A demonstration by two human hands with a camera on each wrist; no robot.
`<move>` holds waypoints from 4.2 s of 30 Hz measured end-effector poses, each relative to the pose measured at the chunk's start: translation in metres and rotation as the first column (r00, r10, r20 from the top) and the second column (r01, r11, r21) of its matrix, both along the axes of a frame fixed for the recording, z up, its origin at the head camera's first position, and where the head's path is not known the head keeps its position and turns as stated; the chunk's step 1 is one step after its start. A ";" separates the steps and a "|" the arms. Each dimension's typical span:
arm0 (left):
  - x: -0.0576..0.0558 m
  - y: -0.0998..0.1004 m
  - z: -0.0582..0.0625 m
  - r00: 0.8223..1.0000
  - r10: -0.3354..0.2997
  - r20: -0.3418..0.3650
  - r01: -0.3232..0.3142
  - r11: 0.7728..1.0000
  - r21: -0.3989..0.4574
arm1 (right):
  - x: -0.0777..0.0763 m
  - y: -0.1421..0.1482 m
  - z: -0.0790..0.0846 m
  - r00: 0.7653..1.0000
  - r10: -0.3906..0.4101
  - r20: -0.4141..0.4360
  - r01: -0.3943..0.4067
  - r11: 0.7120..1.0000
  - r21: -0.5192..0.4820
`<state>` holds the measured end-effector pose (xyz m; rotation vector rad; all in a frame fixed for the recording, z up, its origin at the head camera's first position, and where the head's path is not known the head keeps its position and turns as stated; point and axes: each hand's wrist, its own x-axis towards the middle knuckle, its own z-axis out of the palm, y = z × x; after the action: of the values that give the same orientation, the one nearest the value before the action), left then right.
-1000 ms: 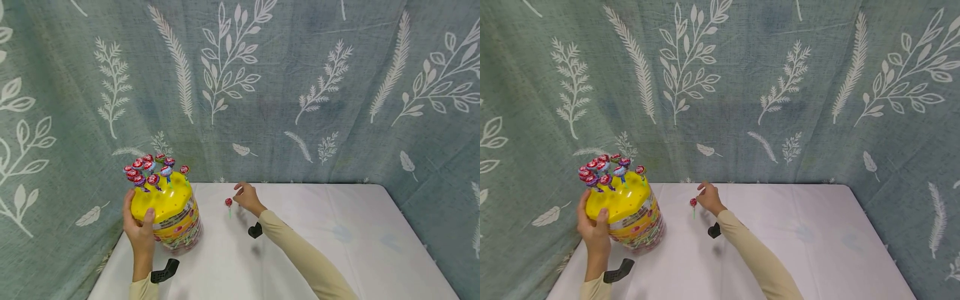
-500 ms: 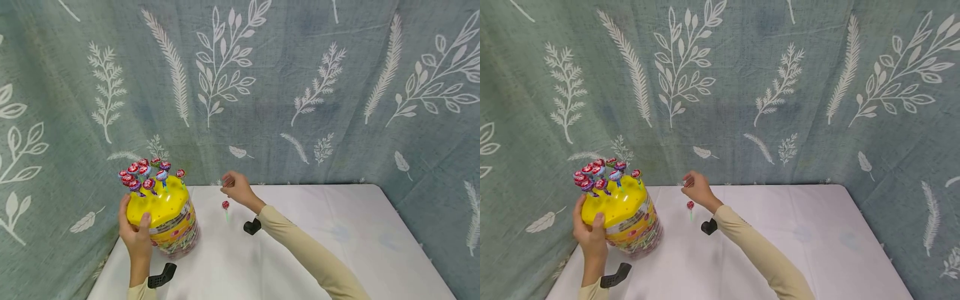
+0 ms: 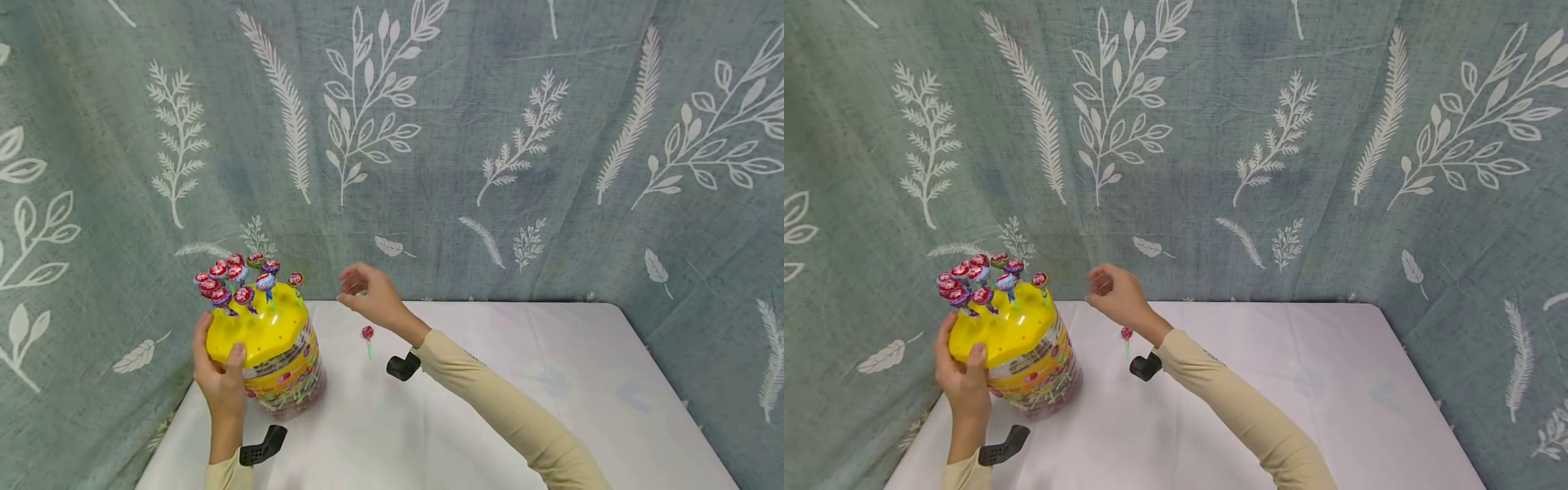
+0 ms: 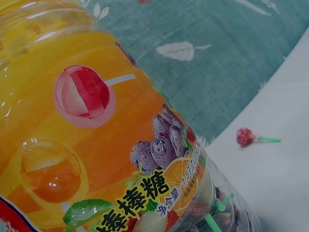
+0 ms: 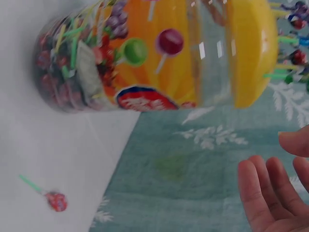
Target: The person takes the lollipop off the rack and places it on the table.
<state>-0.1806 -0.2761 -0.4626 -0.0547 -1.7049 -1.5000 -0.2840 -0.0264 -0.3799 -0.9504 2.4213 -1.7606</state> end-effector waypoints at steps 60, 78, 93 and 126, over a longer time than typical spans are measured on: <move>0.003 0.001 0.001 0.999 -0.009 0.032 0.008 1.000 0.023 | 0.021 -0.059 0.011 0.997 -0.005 -0.078 -0.002 0.996 -0.085; 0.005 0.000 0.002 1.000 -0.016 0.021 0.015 0.999 0.029 | 0.034 -0.059 0.027 0.998 0.004 -0.059 -0.012 0.990 -0.138; 0.005 0.002 -0.001 0.998 -0.006 0.062 0.004 1.000 0.029 | 0.042 -0.031 0.064 0.992 0.008 -0.125 -0.047 0.949 -0.313; 0.001 0.008 0.010 0.999 -0.043 -0.005 0.043 0.998 0.049 | 0.028 0.034 0.016 0.999 -0.048 -0.011 0.045 0.980 -0.193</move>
<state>-0.1799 -0.2678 -0.4524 -0.0688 -1.6723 -1.5718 -0.2563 0.0077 -0.3638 -0.9322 2.3334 -2.0421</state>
